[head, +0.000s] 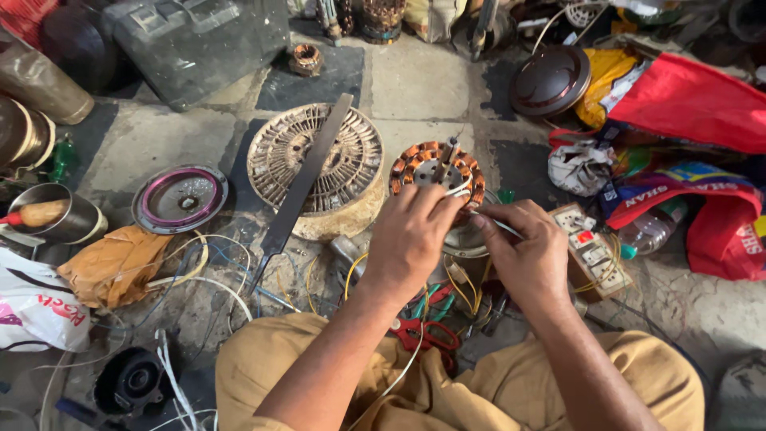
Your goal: The person sits on the floor and works on a circular motor stator, stripping and inserting wires into slots, and using pliers to adjust connections. The person also handles a yellow wire and a small plastic bag during the process.
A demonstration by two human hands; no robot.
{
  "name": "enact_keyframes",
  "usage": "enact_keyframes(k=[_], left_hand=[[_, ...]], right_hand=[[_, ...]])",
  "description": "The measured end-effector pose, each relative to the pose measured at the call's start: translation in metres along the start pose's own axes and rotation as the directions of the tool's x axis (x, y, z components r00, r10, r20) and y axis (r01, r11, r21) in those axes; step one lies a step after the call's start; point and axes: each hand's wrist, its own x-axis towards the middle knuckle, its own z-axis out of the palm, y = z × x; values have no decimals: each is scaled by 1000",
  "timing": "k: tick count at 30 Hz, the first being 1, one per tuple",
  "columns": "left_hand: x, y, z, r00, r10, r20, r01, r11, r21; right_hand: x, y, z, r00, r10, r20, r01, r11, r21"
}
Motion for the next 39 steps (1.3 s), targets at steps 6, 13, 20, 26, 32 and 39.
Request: enact_keyframes(k=[6, 13, 20, 26, 32, 39], left_hand=[[-3, -9, 2, 995, -93, 25, 92, 995, 33], [-5, -8, 8, 994, -104, 15, 104, 994, -23], [-8, -24, 9, 986, -157, -48, 154, 986, -70], [-2, -28, 16, 988, -78, 133, 70, 995, 69], [-2, -27, 13, 990, -54, 130, 46, 997, 66], [2, -37, 18, 988, -152, 32, 155, 980, -124]], right_hand=[[13, -5, -7, 994, -82, 77, 85, 996, -29], [18, -5, 6, 994, -38, 106, 45, 997, -70], [18, 0, 6, 997, -42, 71, 43, 999, -17], [20, -3, 5, 992, -102, 76, 110, 988, -110], [20, -8, 12, 993, -81, 81, 88, 991, -97], [38, -19, 8, 973, -219, 77, 230, 956, -182]])
